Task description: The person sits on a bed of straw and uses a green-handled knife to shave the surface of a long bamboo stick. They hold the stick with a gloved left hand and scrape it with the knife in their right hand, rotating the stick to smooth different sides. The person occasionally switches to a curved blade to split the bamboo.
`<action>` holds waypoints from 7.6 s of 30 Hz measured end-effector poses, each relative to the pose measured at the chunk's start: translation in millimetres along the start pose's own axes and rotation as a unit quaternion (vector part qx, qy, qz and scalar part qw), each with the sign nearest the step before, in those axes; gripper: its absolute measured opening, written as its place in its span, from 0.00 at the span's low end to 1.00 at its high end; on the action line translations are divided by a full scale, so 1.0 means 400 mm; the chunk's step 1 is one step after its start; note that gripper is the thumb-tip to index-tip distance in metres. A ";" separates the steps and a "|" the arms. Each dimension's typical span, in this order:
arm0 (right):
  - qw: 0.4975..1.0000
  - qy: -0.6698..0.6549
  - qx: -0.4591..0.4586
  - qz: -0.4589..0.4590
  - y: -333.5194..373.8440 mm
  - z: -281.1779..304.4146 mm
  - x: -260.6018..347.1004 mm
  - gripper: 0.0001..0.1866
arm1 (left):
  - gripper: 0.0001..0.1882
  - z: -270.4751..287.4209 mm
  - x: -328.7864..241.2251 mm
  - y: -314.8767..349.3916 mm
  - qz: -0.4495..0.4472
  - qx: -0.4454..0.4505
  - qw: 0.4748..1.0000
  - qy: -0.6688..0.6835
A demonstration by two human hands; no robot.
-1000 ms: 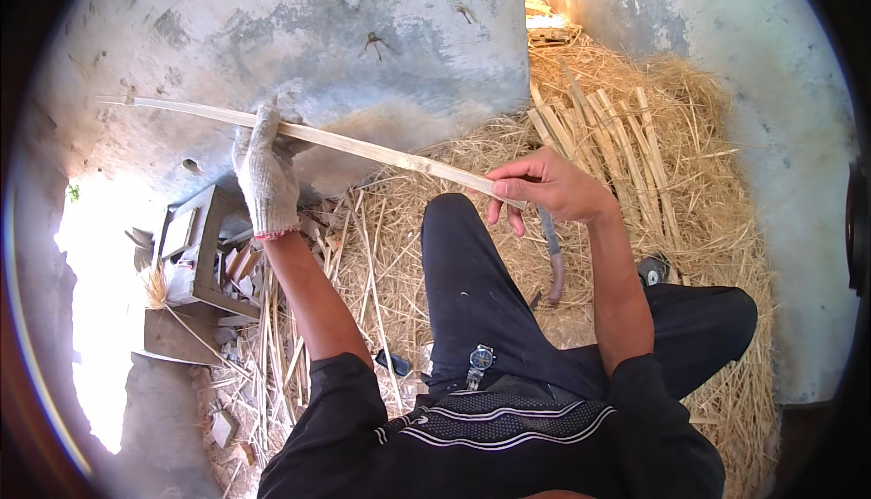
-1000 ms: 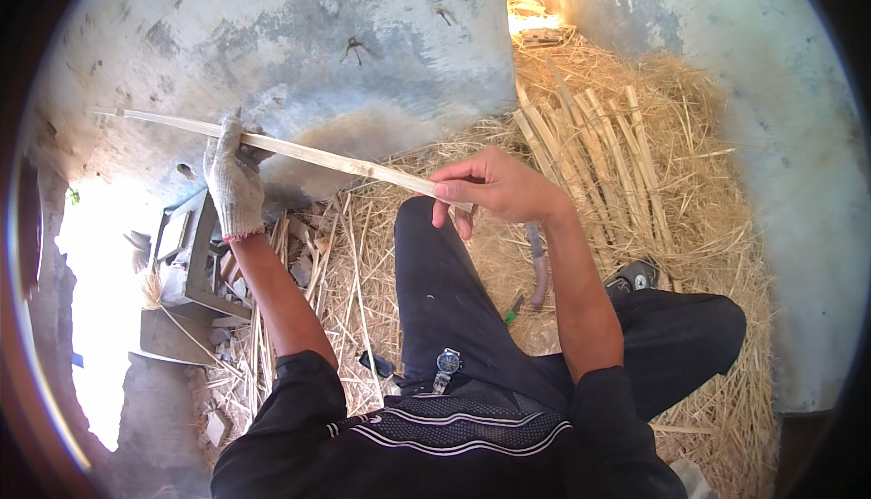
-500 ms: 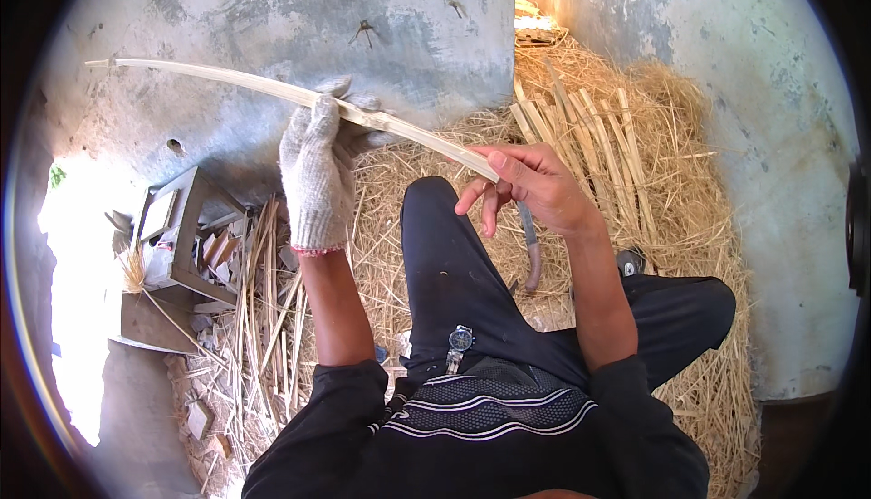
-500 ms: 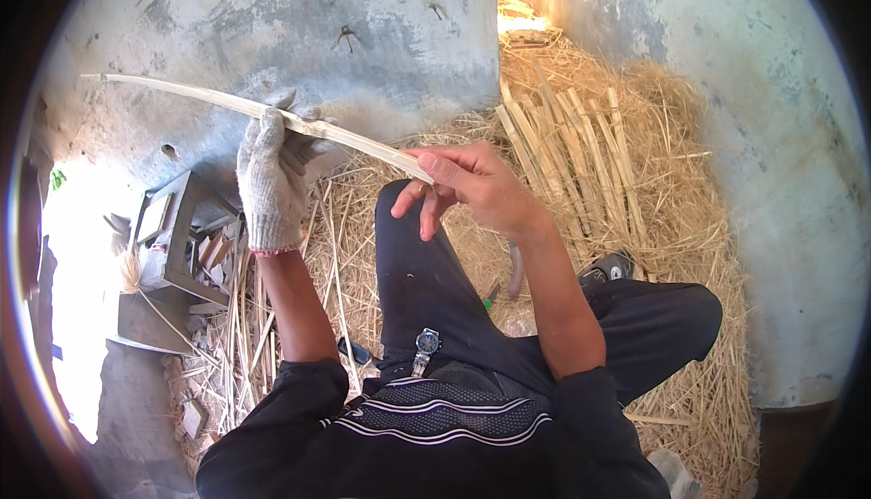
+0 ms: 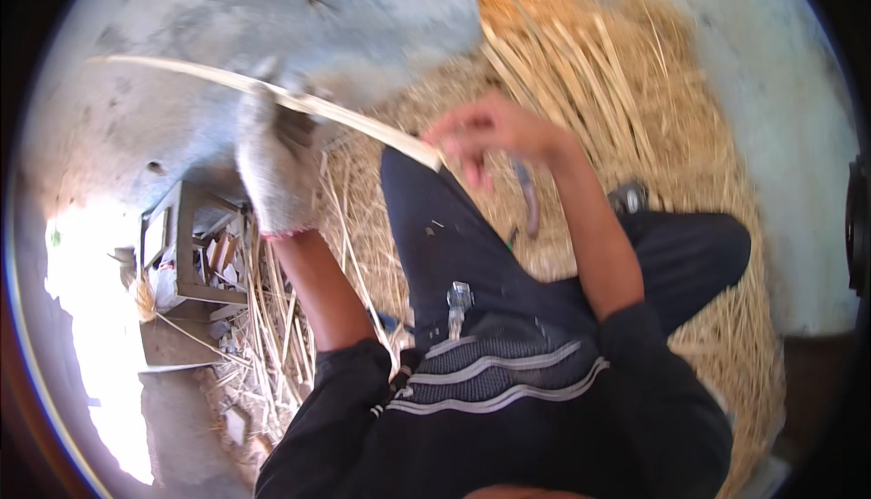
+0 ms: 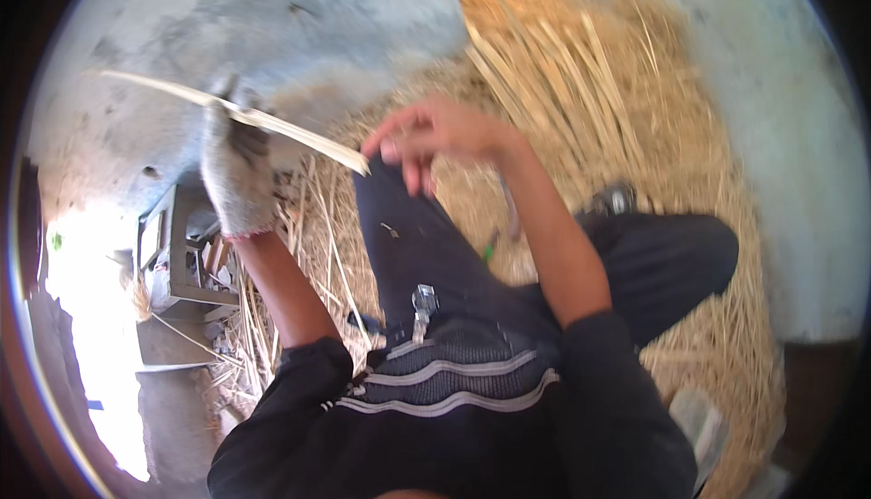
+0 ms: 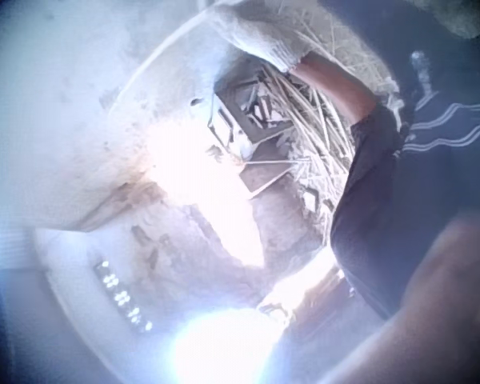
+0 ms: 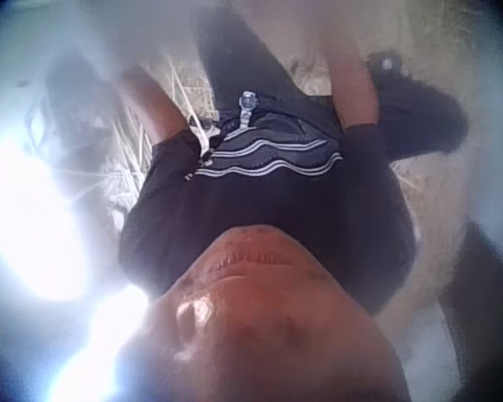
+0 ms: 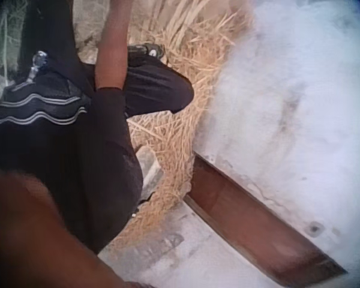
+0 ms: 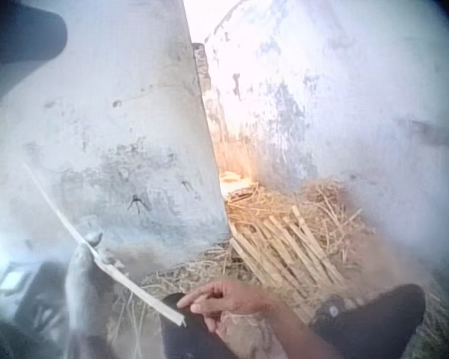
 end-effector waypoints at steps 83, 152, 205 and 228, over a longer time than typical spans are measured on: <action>0.685 0.446 -0.343 0.462 0.188 -0.040 0.353 0.11 | 0.18 -0.285 0.022 0.221 0.226 0.054 0.956 -0.177; 0.742 0.478 -0.469 0.012 0.043 0.470 0.076 0.36 | 0.22 -0.186 0.181 0.468 0.504 0.059 0.843 0.179; 0.733 0.493 -0.240 0.402 0.098 -0.060 0.109 0.25 | 0.21 -0.120 0.116 0.366 0.334 -0.035 0.928 -0.159; 0.796 0.384 -0.307 0.354 0.065 0.042 0.124 0.27 | 0.18 -0.137 0.122 0.342 0.339 -0.025 0.935 -0.105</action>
Point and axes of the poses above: each hand's wrist, its own y-axis away from the middle knuckle, its own z-axis out of the back of the hand, x = y × z, the point moved 8 cm from there along -y, towards the middle knuckle, and after that the axes turned 8 degrees about -x, right-handed, at the moved point
